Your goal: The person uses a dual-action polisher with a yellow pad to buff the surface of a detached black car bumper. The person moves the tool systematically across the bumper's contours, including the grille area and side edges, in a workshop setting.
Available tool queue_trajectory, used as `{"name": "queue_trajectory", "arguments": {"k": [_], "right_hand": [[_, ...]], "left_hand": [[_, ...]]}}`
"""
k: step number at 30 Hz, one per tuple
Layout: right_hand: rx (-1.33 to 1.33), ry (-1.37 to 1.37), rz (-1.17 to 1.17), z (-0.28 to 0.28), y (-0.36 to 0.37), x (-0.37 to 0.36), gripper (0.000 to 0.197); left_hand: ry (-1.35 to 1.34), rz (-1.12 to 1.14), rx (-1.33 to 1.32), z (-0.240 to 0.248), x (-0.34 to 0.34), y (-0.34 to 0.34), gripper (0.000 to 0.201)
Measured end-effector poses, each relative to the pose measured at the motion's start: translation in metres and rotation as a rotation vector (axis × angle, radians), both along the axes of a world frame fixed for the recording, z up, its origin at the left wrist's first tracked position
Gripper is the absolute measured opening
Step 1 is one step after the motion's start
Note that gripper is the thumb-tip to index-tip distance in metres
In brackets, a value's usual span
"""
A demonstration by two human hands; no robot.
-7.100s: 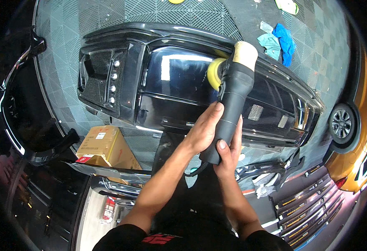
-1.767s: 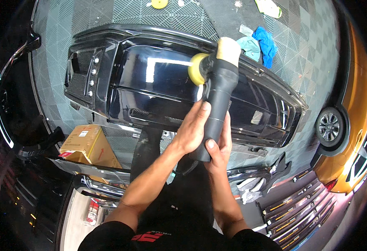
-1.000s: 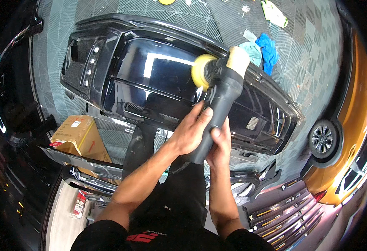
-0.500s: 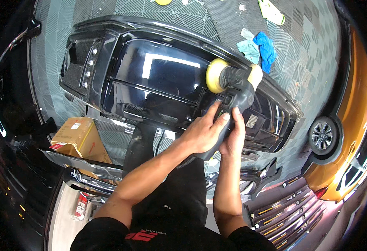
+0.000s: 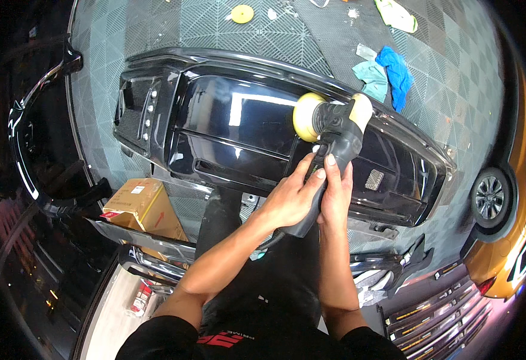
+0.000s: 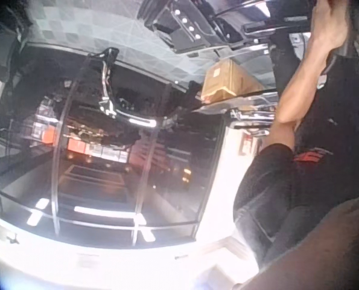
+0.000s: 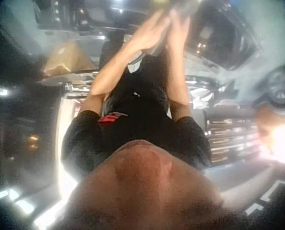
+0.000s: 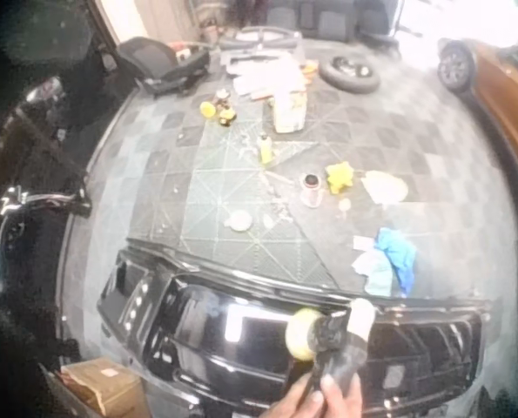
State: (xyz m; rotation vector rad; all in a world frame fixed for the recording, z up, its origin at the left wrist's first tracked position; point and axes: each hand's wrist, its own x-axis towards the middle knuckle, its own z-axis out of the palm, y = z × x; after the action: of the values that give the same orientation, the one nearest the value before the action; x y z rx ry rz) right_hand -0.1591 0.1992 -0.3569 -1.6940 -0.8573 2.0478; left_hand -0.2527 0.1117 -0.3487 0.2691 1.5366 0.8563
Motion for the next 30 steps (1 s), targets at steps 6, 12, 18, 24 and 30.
{"name": "queue_trajectory", "arguments": {"k": [6, 12, 18, 24, 30], "right_hand": [[0.170, 0.019, 0.242, 0.009, -0.008, -0.026, 0.060], [0.464, -0.372, 0.824, 0.026, 0.015, -0.021, 0.103], [0.974, -0.685, 1.430, 0.025, 0.023, -0.023, 0.111], [1.062, -0.806, 1.668, 0.021, 0.027, -0.036, 0.100], [1.133, -0.755, 1.811, 0.035, 0.043, -0.036, 0.103]], "left_hand": [[-0.031, 0.126, 0.176, -0.026, -0.003, -0.038, 0.082], [-0.765, 0.298, 0.137, -0.052, -0.048, -0.041, 0.083], [-0.884, 0.762, 0.096, -0.062, -0.062, -0.020, 0.066], [-0.911, 1.039, -0.073, -0.068, -0.056, 0.001, 0.066], [-0.887, 1.148, 0.083, -0.094, -0.020, 0.003, 0.054]]}}
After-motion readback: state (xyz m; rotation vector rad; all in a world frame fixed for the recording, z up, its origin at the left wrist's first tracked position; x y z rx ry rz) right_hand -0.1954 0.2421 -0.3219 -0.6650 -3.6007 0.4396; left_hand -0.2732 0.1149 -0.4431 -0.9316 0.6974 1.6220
